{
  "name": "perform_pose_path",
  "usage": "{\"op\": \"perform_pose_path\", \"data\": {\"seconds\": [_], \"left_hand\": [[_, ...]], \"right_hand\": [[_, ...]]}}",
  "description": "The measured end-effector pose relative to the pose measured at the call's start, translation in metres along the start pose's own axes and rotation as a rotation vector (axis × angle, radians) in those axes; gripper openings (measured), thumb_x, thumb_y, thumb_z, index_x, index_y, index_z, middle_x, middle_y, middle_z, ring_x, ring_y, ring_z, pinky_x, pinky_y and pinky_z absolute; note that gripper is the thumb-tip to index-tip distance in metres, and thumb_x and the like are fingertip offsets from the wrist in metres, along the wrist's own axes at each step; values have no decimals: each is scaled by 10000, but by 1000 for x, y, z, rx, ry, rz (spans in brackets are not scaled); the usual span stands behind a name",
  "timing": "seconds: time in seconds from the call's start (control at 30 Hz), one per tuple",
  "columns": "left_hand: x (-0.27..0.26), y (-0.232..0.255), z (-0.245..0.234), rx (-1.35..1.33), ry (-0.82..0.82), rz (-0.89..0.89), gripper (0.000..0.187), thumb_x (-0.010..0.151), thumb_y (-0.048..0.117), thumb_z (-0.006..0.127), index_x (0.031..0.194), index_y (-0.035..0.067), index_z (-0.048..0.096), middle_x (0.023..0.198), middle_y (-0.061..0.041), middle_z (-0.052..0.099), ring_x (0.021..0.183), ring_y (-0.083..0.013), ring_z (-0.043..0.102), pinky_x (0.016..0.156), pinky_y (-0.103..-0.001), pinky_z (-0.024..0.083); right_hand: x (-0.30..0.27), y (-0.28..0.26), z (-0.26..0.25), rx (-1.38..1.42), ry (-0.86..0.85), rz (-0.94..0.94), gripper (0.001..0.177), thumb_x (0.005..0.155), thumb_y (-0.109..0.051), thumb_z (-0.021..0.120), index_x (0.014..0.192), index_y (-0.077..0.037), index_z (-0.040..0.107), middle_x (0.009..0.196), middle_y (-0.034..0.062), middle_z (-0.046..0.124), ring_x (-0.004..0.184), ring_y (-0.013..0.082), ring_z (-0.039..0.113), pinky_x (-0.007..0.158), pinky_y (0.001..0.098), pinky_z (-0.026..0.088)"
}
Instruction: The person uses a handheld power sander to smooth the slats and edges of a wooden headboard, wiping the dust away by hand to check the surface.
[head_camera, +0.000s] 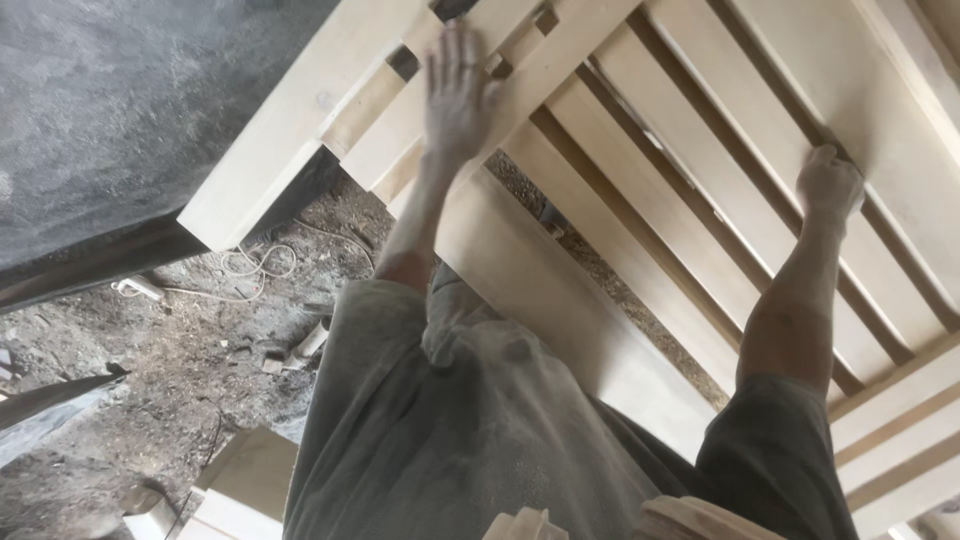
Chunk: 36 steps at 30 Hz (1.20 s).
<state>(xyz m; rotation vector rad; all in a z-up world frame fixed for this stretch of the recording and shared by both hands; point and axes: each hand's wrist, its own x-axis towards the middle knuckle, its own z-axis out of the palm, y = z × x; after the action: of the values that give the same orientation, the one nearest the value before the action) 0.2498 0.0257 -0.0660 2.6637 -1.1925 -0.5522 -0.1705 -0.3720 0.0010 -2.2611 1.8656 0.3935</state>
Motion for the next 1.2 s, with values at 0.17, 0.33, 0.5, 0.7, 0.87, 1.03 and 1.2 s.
{"op": "perform_pose_path", "data": {"seconds": [0.17, 0.33, 0.5, 0.7, 0.87, 1.03, 1.2], "left_hand": [[64, 80, -60, 6, -157, 20, 706, 1161, 524, 164, 1681, 58, 58, 1769, -157, 0, 1645, -287, -34, 1325, -464, -76], [50, 74, -60, -61, -83, 30, 643, 1185, 463, 192, 1702, 91, 105, 1781, -98, 54, 1653, -245, -3, 1360, -419, -45], [-69, -2, -26, -178, 74, -47, 655, 1167, 445, 221, 1680, 88, 28, 1766, -93, 0, 1629, -222, -50, 1335, -448, -52], [-163, -31, -10, -118, 96, -251, 666, 1135, 446, 120, 1676, 66, 37, 1760, -121, 14, 1641, -293, -19, 1355, -467, -20], [-121, -9, 7, -184, 334, -160, 750, 1147, 527, 135, 1665, -7, 41, 1746, -206, 5, 1632, -362, -31, 1350, -511, 6], [-38, 32, 5, -139, 239, -48, 710, 1161, 499, 254, 1666, 25, 96, 1750, -188, 77, 1644, -351, 45, 1376, -506, 55], [45, 85, -7, -87, 215, 86, 752, 1137, 532, 327, 1631, -13, 169, 1713, -216, 156, 1604, -390, 121, 1341, -518, 97]], "right_hand": [[1, 3, 8, -53, 97, 9, 659, 1154, -421, 299, 817, -106, 770, 713, 119, 681, 727, 302, 675, 821, 528, 508], [-1, 2, 12, 13, 229, 4, 606, 1146, -389, 388, 700, -135, 709, 614, 49, 610, 588, 242, 612, 783, 475, 531], [-1, 5, 21, 32, 449, -79, 510, 1048, -304, 445, 653, -168, 736, 554, 30, 629, 518, 242, 527, 770, 483, 505], [6, 6, 23, 102, 443, 39, 485, 1001, -281, 497, 560, -178, 672, 534, 5, 619, 471, 202, 520, 753, 454, 514], [7, 12, 26, 140, 514, 23, 428, 953, -247, 571, 542, -201, 682, 496, -3, 625, 420, 163, 523, 662, 434, 520], [9, 14, 33, 177, 427, 174, 420, 976, -307, 579, 572, -213, 648, 503, 0, 562, 443, 153, 527, 560, 432, 503], [15, 28, 42, 257, 360, 295, 323, 973, -232, 567, 654, -187, 558, 617, -12, 568, 604, 211, 609, 618, 458, 595]]}}
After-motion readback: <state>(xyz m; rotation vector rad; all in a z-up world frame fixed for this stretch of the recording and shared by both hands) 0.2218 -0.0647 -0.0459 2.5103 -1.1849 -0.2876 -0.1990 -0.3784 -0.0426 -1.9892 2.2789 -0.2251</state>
